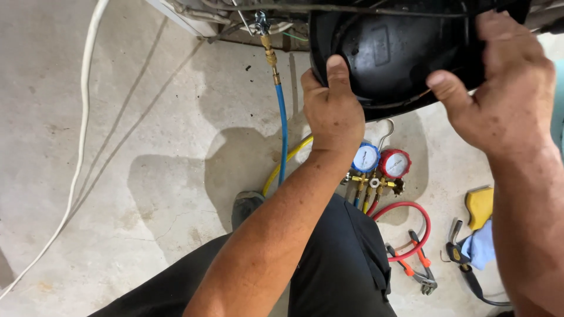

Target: The person kneels on the floor and removes a black plastic cover from the bottom of an outdoor AC unit. They wipe their hands with a blue cloth, then pick up and inspect a manifold gauge set with red and blue gauges. Finally, they reach into the unit to adjust internal components.

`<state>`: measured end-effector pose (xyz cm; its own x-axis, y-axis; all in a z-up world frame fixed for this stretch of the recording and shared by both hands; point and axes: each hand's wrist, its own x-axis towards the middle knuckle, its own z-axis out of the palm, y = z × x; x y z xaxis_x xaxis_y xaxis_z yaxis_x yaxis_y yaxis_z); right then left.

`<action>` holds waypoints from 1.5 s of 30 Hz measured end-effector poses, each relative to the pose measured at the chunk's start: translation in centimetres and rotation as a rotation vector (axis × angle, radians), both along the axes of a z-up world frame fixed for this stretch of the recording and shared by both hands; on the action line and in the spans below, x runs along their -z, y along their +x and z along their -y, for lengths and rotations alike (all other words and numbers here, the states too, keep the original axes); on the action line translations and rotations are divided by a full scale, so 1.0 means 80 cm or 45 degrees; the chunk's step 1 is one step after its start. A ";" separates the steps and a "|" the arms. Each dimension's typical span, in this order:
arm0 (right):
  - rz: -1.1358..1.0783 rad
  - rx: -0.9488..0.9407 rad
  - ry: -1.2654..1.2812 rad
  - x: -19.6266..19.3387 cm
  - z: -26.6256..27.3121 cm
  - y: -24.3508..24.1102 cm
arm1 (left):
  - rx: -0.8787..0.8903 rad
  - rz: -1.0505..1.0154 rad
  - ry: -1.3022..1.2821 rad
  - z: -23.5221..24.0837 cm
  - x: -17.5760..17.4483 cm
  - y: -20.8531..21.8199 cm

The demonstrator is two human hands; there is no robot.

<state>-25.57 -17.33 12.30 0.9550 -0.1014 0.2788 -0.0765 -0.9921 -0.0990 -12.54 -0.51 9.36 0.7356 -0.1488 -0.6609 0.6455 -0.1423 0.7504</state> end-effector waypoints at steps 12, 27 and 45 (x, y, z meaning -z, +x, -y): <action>-0.177 0.062 0.031 -0.020 -0.018 0.038 | -0.049 -0.101 -0.025 -0.001 -0.007 -0.004; -0.154 0.114 -0.052 0.005 0.004 0.031 | 0.071 -0.272 0.058 0.004 -0.050 0.026; 0.086 -0.097 0.259 -0.009 -0.020 0.049 | 0.100 -0.359 0.072 0.004 -0.061 0.034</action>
